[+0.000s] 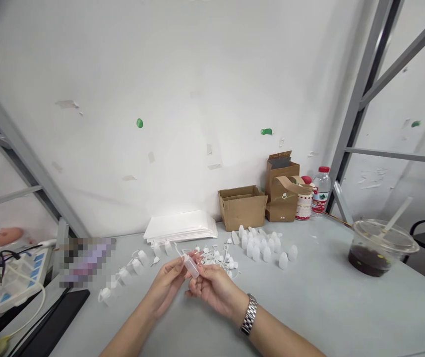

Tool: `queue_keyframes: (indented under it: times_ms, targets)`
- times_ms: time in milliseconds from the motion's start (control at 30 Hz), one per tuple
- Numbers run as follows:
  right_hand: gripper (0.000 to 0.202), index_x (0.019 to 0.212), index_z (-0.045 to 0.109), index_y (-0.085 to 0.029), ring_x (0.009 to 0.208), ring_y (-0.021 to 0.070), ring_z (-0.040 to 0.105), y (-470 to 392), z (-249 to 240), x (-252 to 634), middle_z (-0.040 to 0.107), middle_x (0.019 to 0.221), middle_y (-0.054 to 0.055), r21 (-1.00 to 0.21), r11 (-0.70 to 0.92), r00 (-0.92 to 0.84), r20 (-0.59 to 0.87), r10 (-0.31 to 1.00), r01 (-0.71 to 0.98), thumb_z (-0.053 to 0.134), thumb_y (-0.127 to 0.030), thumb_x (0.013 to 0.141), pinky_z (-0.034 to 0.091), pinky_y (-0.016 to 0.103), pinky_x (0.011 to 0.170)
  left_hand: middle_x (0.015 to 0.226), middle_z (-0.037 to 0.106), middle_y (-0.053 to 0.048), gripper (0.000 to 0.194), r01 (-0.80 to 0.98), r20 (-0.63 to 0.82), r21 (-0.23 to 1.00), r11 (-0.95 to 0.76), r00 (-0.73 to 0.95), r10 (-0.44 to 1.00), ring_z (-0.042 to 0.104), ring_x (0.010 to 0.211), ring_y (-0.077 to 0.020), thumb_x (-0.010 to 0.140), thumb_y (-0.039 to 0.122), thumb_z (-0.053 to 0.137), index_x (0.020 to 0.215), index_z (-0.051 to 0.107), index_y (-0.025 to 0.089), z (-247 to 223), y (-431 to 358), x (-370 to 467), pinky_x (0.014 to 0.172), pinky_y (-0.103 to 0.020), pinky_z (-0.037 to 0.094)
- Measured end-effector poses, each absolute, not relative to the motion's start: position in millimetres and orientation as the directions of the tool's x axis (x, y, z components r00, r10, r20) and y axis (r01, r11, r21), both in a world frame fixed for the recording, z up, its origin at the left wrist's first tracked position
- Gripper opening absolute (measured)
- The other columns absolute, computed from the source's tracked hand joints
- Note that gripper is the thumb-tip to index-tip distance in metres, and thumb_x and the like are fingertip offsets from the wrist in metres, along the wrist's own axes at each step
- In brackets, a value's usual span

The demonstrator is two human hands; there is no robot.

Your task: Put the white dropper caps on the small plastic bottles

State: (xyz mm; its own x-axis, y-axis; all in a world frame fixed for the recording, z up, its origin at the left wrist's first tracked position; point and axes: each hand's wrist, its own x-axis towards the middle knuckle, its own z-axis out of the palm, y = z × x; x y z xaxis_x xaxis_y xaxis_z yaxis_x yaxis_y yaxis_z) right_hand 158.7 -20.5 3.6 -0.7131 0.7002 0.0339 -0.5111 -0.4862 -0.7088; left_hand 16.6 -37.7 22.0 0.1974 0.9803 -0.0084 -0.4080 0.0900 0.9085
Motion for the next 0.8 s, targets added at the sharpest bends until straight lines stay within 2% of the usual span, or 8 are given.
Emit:
queue_keyframes:
  times_ms: [100,267,400,533,633,800]
  targets:
    - [0.033,0.073,0.063,-0.009,0.048,0.0091,0.049,-21.9,1.2,157.0,0.058,0.052,0.003,-0.748,-0.461,-0.701,0.008,0.713,-0.478,0.061,-0.042,0.073,0.041,0.029,0.064,0.101,0.067,-0.011,0.034,-0.444,-0.03,0.892,0.088,0.137,0.99,0.054,0.102,-0.0238,0.069,0.036,0.065,0.096,0.066,0.015,18.4,-34.9,15.5,0.093,-0.035,0.035]
    - [0.034,0.072,0.062,-0.012,0.06,0.0131,0.056,-22.1,1.5,153.0,0.064,0.065,0.005,-0.904,-0.212,-0.556,0.034,0.83,-0.371,0.064,-0.046,0.068,0.042,0.028,0.065,0.094,0.068,-0.011,0.028,-0.411,-0.036,0.911,0.037,0.009,0.999,0.057,0.094,-0.0234,0.064,0.034,0.07,0.083,0.069,0.013,13.9,-29.8,13.3,0.08,-0.031,0.041]
    - [0.032,0.067,0.063,-0.015,0.059,0.0145,0.055,-22.0,3.0,153.4,0.061,0.061,0.001,-0.984,0.02,-0.409,0.092,0.908,-0.175,0.064,-0.047,0.067,0.043,0.028,0.063,0.096,0.067,-0.012,0.029,-0.432,-0.064,0.897,0.091,0.077,0.995,0.059,0.084,-0.0217,0.066,0.035,0.067,0.086,0.068,0.014,12.5,-29.6,15.5,0.071,-0.03,0.043]
    - [0.028,0.068,0.064,-0.016,0.061,0.0156,0.054,-23.7,1.8,154.4,0.059,0.06,0.001,-0.986,0.167,-0.31,0.166,0.936,-0.023,0.06,-0.043,0.072,0.041,0.028,0.062,0.103,0.064,-0.012,0.029,-0.446,-0.061,0.886,0.127,0.16,0.985,0.058,0.088,-0.0219,0.069,0.035,0.065,0.09,0.067,0.014,12.9,-32.4,16.0,0.076,-0.031,0.042]
    - [0.027,0.065,0.063,-0.015,0.059,0.0145,0.052,-24.3,1.5,154.2,0.059,0.059,0.001,-0.989,0.143,-0.327,0.149,0.933,-0.045,0.06,-0.041,0.072,0.04,0.027,0.06,0.106,0.063,-0.013,0.029,-0.441,-0.047,0.888,0.13,0.193,0.98,0.056,0.093,-0.0233,0.071,0.034,0.063,0.093,0.066,0.014,14.3,-34.3,14.7,0.077,-0.032,0.042]
    - [0.031,0.055,0.06,-0.014,0.052,0.0099,0.047,-21.6,2.3,155.0,0.056,0.054,0.0,-0.961,-0.028,-0.443,0.1,0.891,-0.274,0.063,-0.041,0.07,0.036,0.023,0.057,0.102,0.065,-0.012,0.027,-0.412,-0.002,0.906,0.094,0.218,0.976,0.056,0.094,-0.023,0.073,0.034,0.061,0.089,0.067,0.013,17.7,-35.8,15.0,0.082,-0.033,0.04]
